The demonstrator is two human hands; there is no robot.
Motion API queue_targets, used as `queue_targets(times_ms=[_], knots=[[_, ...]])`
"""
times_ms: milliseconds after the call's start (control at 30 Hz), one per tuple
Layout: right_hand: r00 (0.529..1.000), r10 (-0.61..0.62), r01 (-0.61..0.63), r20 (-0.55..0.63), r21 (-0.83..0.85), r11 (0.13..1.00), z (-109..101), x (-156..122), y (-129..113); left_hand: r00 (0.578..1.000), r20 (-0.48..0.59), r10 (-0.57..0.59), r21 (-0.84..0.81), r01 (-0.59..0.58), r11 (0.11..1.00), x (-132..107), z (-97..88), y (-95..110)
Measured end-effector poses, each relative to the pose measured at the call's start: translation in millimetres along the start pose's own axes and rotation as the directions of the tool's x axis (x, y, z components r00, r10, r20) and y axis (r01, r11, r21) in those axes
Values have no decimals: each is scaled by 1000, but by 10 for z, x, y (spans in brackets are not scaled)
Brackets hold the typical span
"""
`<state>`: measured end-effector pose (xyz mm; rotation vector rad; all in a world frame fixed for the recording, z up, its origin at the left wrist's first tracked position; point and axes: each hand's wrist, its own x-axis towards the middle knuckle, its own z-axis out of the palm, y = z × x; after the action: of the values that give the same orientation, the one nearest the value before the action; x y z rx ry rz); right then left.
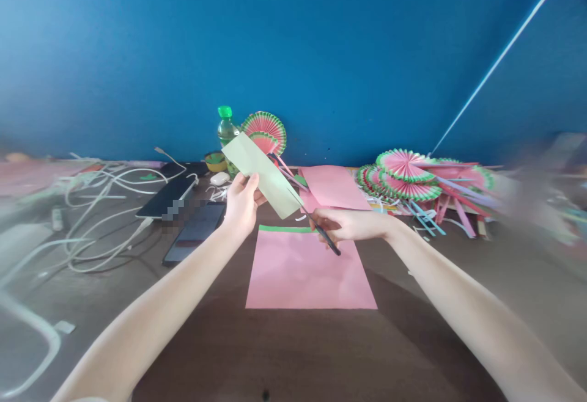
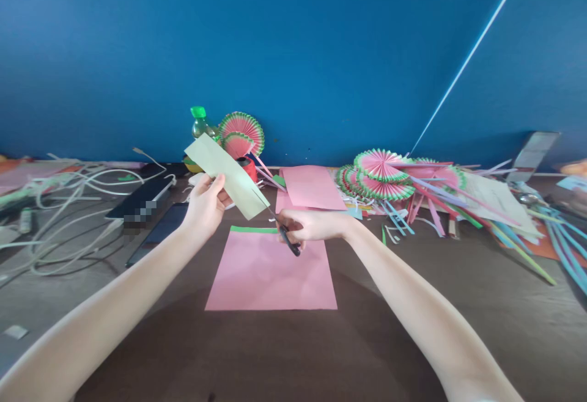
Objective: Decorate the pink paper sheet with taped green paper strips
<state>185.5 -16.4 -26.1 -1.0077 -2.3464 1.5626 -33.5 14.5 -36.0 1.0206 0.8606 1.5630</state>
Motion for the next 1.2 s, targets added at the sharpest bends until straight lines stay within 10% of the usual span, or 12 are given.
queue_targets(times_ms=[1200], knots=[[999, 27, -29, 34, 52, 998, -16, -2, 31, 999, -27, -42, -24, 41, 999, -39, 31, -38]])
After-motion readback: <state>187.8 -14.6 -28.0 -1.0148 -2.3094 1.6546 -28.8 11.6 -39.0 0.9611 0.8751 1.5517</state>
